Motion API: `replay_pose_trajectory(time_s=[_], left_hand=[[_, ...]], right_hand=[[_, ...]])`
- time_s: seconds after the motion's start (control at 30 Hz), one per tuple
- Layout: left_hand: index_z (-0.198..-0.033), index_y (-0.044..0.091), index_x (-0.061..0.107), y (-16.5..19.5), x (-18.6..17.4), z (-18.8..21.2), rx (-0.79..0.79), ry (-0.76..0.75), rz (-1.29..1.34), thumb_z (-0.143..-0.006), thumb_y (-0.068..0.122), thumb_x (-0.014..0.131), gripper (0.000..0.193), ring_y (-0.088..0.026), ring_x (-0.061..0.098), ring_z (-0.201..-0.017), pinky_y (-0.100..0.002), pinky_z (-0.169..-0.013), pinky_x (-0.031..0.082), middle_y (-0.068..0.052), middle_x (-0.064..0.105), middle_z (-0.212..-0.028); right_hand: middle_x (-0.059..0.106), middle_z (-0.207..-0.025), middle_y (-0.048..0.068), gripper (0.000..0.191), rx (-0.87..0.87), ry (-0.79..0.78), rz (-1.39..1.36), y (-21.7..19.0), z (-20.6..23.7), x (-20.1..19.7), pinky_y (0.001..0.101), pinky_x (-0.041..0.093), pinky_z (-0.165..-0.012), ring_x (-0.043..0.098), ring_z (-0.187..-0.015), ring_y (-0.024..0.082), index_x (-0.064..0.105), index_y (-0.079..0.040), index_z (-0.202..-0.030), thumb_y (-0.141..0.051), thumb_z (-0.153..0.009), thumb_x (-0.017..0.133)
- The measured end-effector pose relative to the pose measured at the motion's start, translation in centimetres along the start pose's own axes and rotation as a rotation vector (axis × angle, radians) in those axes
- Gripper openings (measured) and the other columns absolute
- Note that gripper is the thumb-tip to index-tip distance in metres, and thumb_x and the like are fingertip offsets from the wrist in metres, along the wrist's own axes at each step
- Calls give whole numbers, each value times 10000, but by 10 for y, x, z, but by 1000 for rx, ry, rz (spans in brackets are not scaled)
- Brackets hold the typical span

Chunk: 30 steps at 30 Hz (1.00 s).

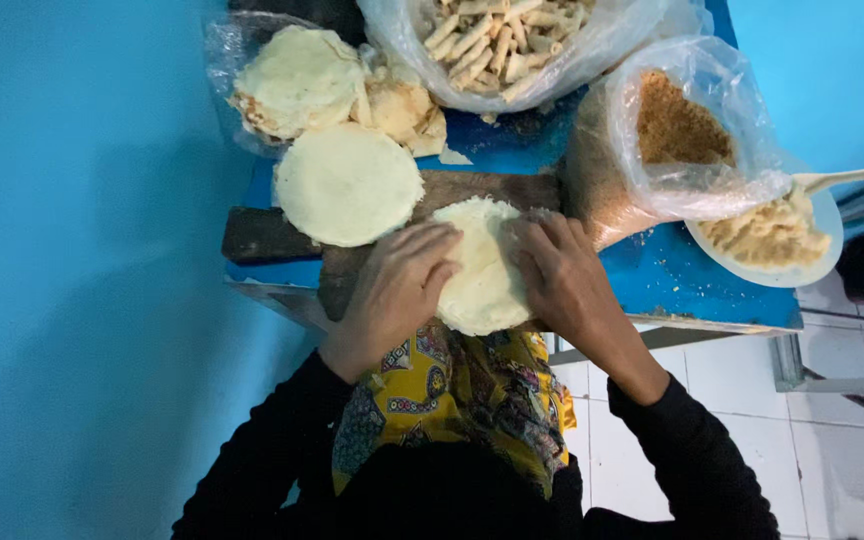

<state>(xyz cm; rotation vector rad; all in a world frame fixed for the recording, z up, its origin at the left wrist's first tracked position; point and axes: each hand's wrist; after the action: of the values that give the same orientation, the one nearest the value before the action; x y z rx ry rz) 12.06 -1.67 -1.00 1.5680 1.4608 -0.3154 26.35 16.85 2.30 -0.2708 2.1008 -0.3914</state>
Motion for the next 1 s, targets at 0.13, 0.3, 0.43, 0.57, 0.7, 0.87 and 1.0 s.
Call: replay_pose_trajectory(time_s=[0.13, 0.3, 0.43, 0.57, 0.7, 0.87, 1.0], left_hand=[[-1281, 3, 680, -1, 0, 5, 0, -19, 27, -1008, 205, 652, 340, -339, 575, -1314, -468, -1129, 437, -158, 664, -1327], [-1265, 10, 683, 0, 0, 5, -7, -31, 16, -1004, 204, 639, 328, -335, 564, -1323, -474, -1138, 410, -153, 665, -1334], [-1263, 6, 682, 0, 1, 2, -5, -29, -1, -1016, 211, 631, 325, -340, 553, -1314, -477, -1134, 405, -157, 662, -1324], [-1243, 14, 689, 2, -3, 1, -20, -26, 27, -997, 210, 633, 319, -340, 559, -1304, -476, -1107, 416, -153, 669, -1309], [-1233, 16, 690, 9, -9, 1, -31, -25, 39, -988, 191, 632, 306, -328, 570, -1290, -465, -1108, 429, -150, 671, -1303], [-1245, 7, 684, 11, -10, 0, -23, -13, 49, -988, 182, 638, 314, -339, 558, -1286, -460, -1083, 431, -160, 656, -1316], [-1243, 9, 682, 8, -7, 1, -11, -17, 42, -995, 181, 639, 305, -333, 561, -1294, -470, -1101, 432, -148, 658, -1307]], right_hand=[[615, -1249, 193, 383, -83, 66, 6, 0, 1, 0, 469, 486, -941, 576, -1107, 419, 632, -25, -1233, -5, -854, 689], [637, -1211, 171, 324, -50, 40, -26, -2, 7, -1, 460, 489, -924, 592, -1087, 397, 663, -22, -1217, 8, -896, 695], [648, -1196, 176, 314, -51, 55, 10, 1, 5, 5, 461, 491, -915, 596, -1063, 384, 680, -16, -1212, 18, -899, 681], [653, -1198, 173, 286, -80, 84, 16, 3, 6, 9, 459, 495, -925, 603, -1080, 384, 693, -33, -1180, -10, -895, 692], [655, -1189, 166, 284, -66, 78, 15, 2, 9, 9, 456, 495, -928, 602, -1075, 380, 698, -32, -1179, -28, -895, 702], [651, -1203, 165, 282, -68, 75, 29, 2, 8, 8, 453, 491, -931, 598, -1084, 377, 700, -35, -1173, -36, -891, 706], [652, -1200, 161, 275, -71, 81, 27, 3, 8, 9, 455, 488, -925, 599, -1074, 373, 699, -37, -1162, -22, -888, 697]])
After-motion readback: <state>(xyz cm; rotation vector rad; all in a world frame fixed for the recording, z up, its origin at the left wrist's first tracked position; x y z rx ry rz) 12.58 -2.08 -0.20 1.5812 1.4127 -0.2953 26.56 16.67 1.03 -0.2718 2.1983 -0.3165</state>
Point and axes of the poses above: each hand's wrist, its own z-axis away from the middle knuckle, its own x-axis out of the palm, y = z × x
